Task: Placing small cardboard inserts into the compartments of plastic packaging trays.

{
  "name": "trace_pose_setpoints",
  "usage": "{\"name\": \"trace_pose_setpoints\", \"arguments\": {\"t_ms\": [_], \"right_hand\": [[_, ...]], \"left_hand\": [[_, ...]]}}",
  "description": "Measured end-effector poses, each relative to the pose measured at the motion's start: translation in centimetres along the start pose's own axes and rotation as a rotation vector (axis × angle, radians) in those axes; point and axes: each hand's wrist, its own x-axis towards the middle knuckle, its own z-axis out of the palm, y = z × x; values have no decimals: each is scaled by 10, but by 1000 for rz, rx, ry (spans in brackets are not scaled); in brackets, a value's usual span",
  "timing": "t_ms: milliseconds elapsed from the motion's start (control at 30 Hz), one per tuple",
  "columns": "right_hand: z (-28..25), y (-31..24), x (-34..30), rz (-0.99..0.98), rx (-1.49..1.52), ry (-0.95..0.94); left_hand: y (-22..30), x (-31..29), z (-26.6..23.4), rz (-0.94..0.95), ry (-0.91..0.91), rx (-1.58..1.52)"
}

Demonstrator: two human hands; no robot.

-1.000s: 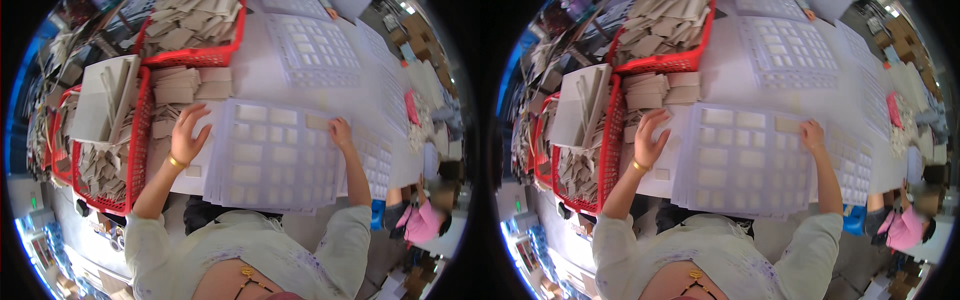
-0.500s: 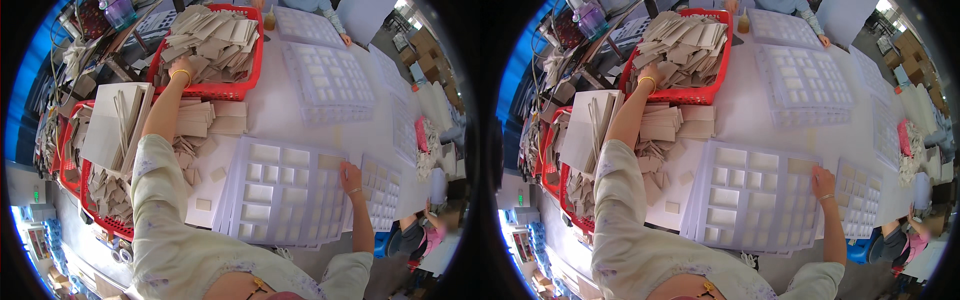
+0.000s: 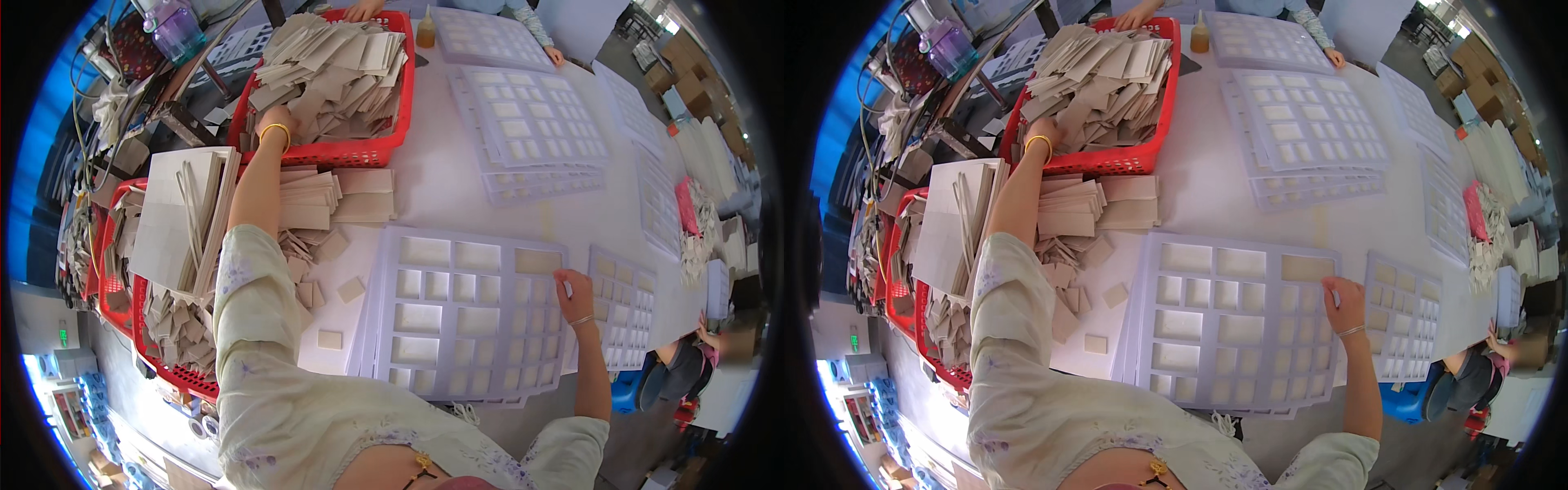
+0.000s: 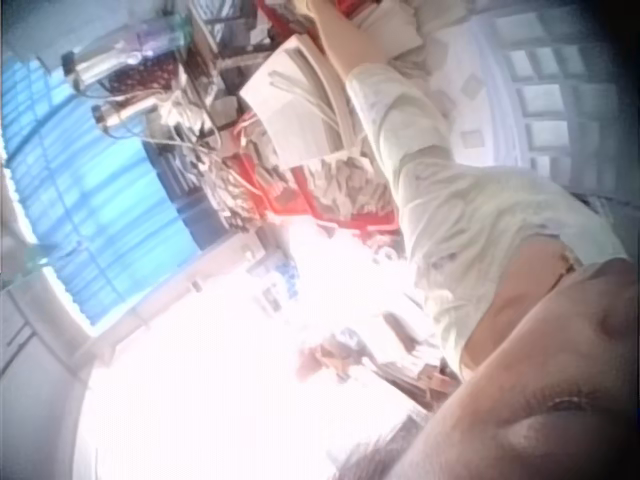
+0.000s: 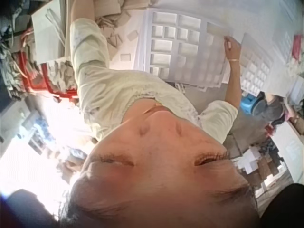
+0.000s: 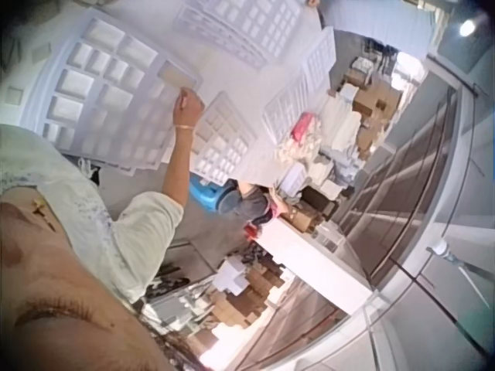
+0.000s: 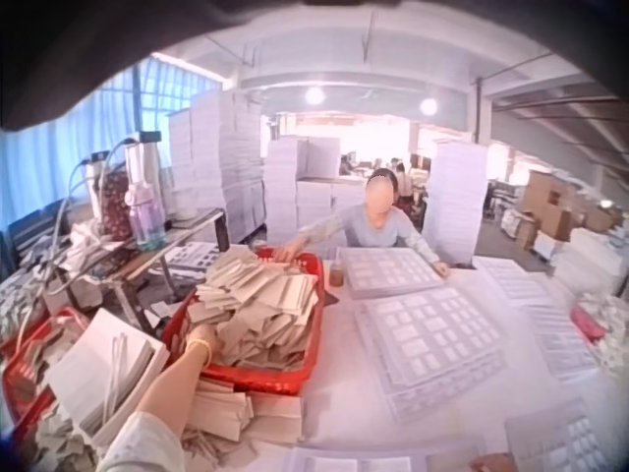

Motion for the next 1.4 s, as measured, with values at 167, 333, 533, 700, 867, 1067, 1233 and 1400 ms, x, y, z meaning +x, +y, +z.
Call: {"name": "trace_pose_setpoints", "arguments": {"t_ms": [167, 333, 533, 700, 867, 1067, 1233, 1400], "right_hand": [[-14, -4, -7, 7, 14, -3], [-17, -8, -5, -22, 22, 13], [-5, -48, 24, -64, 120, 38], [9, -104, 74, -201, 259, 51], [7, -148, 95, -391, 296, 21], [9, -155, 88, -405, 329, -39], [7, -150, 81, -372, 323, -82], [14, -151, 81, -326, 341, -21]], "left_hand": [[-6, 4, 3, -10, 127, -51], [-21, 1, -1, 165, 366, -323], [4, -37, -39, 150, 214, -918], [2, -30, -23, 271, 173, -1149], [4, -58, -31, 301, 332, -451], [10, -64, -22, 428, 491, -261], [19, -72, -20, 476, 562, -274], [38, -99, -29, 546, 338, -614]]}}
